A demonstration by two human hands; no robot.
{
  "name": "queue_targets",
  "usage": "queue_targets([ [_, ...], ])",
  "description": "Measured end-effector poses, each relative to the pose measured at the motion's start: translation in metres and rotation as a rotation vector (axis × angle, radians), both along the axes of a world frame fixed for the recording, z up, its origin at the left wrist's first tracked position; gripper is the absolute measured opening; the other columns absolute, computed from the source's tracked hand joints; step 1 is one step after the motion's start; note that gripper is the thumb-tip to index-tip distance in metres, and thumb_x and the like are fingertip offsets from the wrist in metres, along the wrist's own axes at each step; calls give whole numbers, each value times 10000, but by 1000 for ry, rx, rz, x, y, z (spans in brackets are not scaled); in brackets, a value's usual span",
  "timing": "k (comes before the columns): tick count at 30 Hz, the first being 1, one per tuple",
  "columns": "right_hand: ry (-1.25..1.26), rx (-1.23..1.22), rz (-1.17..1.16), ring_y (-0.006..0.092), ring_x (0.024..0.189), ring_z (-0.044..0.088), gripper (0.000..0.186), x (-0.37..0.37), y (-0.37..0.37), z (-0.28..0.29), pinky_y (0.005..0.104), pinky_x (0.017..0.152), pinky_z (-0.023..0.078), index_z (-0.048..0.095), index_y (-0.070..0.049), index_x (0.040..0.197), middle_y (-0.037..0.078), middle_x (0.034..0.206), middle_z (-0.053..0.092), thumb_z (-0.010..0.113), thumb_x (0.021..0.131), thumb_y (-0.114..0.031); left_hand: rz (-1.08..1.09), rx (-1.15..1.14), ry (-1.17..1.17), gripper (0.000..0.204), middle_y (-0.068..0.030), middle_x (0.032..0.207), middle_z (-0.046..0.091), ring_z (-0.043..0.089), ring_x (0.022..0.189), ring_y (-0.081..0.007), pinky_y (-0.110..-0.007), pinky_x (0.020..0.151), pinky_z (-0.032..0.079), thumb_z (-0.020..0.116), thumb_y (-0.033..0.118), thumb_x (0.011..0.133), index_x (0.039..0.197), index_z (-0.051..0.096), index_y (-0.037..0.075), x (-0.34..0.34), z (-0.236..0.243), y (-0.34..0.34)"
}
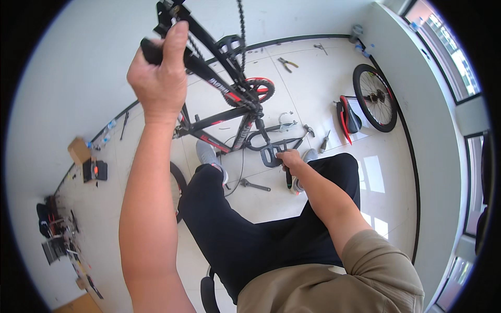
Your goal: The person uses pliers to adjust and manipulate the bicycle chain and derailleur on an inverted bicycle frame. They repeatedly reposition the chain and use the pliers to apply tension or make adjustments to the drivetrain components.
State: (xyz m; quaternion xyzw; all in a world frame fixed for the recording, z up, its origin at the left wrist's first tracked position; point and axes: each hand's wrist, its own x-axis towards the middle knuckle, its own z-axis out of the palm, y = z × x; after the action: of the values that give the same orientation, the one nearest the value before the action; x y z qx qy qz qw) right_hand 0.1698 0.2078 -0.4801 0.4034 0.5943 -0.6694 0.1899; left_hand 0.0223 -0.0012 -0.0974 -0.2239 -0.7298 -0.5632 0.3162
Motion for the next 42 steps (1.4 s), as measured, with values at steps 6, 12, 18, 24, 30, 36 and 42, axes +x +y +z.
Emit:
queue_targets([
  [6, -49, 97, -39, 189, 470, 491, 180, 2, 33, 10, 357, 406, 391, 620, -5, 799, 59, 624, 503, 735, 854, -131, 29, 9, -96, 470, 39, 626, 546, 464, 599, -72, -246, 573, 398, 774, 427, 912, 701, 594, 48, 1, 1, 5],
  [12, -8, 227, -77, 189, 507, 526, 192, 5, 53, 33, 356, 431, 407, 634, 2, 799, 66, 661, 547, 773, 800, -131, 45, -29, -60, 478, 34, 623, 543, 479, 594, -76, -251, 566, 409, 754, 444, 925, 706, 583, 56, 1, 2, 1],
  [18, 21, 282, -169, 204, 677, 585, 260, 14, 75, 72, 387, 602, 468, 663, 37, 903, 97, 797, 623, 803, 776, -141, 1, 6, -75, 478, 32, 629, 538, 486, 592, -71, -243, 553, 415, 747, 440, 933, 700, 563, 66, 1, 1, 8],
  [24, 74, 321, -116, 205, 682, 616, 306, 21, 79, 139, 368, 579, 472, 678, 70, 941, 115, 815, 663, 822, 737, -106, 15, -16, -63, 459, 35, 637, 542, 480, 597, -63, -233, 559, 409, 743, 413, 943, 703, 561, 67, -1, -2, -2],
  [30, 252, 178, -163, 133, 504, 466, 277, 36, 96, 164, 310, 447, 362, 671, 45, 924, 70, 716, 615, 798, 798, -167, 5, 30, -23, 426, 58, 637, 486, 395, 529, -34, -225, 452, 307, 725, 368, 961, 695, 530, 98, -6, -3, 7],
  [36, 361, 47, -209, 125, 529, 463, 262, 42, 99, 178, 297, 473, 385, 673, 41, 948, 64, 731, 607, 790, 824, -159, 17, 14, -13, 444, 46, 626, 482, 402, 490, -38, -219, 400, 298, 709, 383, 967, 703, 500, 95, -11, -5, 2],
  [42, 445, -187, -236, 119, 573, 490, 252, 43, 101, 190, 293, 541, 435, 664, 13, 916, 55, 744, 615, 778, 845, -200, 38, 8, -103, 469, 30, 642, 528, 441, 560, -63, -235, 505, 367, 702, 395, 974, 688, 510, 77, -5, -1, 3],
])
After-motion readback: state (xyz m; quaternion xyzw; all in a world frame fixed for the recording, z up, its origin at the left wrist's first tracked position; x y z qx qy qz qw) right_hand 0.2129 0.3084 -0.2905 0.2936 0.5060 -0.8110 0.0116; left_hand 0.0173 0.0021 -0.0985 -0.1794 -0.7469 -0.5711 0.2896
